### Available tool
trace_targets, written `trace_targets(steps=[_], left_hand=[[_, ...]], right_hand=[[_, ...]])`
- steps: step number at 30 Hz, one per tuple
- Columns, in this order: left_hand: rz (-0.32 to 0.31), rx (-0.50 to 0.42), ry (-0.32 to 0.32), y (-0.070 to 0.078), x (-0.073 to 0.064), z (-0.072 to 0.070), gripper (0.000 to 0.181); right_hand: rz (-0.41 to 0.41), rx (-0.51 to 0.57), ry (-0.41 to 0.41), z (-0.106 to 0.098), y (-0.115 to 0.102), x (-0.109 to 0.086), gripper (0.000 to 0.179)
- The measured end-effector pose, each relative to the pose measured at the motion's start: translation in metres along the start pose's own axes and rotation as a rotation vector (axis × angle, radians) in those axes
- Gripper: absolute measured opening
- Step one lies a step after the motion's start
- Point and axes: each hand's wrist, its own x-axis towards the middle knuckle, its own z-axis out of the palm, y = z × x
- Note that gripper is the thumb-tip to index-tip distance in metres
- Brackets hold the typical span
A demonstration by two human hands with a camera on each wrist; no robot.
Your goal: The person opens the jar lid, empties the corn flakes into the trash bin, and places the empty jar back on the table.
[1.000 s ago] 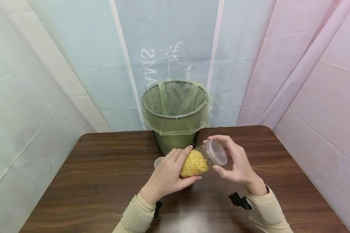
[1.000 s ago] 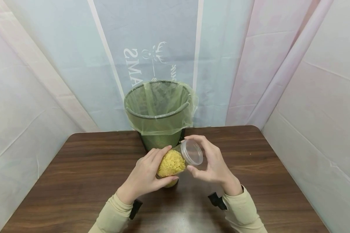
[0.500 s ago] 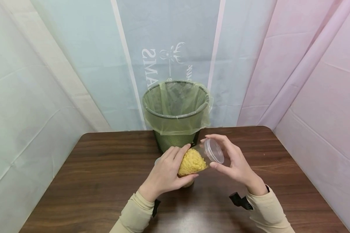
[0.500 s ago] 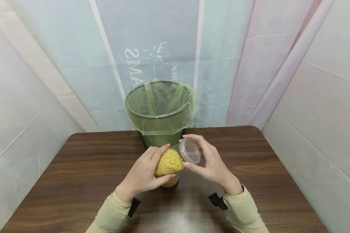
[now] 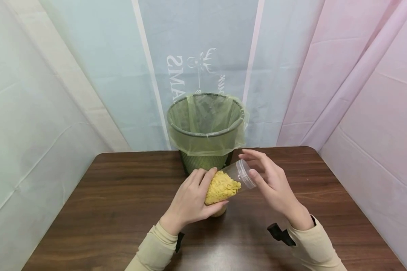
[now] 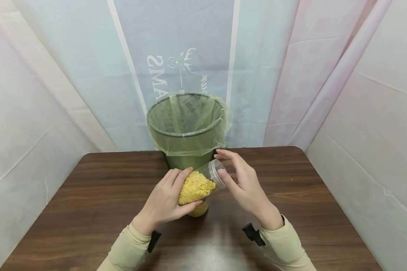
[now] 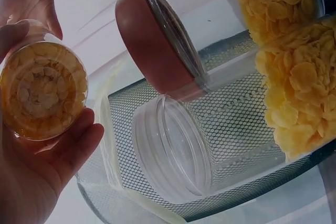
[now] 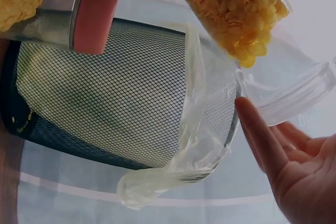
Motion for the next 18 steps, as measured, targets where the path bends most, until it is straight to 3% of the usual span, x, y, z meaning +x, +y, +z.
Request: trace_targets(steps=[8, 13, 18], left_hand=[[0.014, 0.028, 0.042, -0.0005, -0.0006, -0.0004, 0.077], [0.025, 0.047, 0.064, 0.0, -0.0002, -0.0006, 0.074], [0.036, 0.065, 0.09, 0.0007, 0.0001, -0.001, 0.074]], right_hand=[[0.082, -0.119, -0.022, 0.003, -0.0018, 0.0005, 0.036], [0.061, -0.156, -0.016, 0.0053, -0.0015, -0.0007, 0.032], [0.012, -0.173, 0.045, 0.0075, -0.0017, 0.0001, 0.027]])
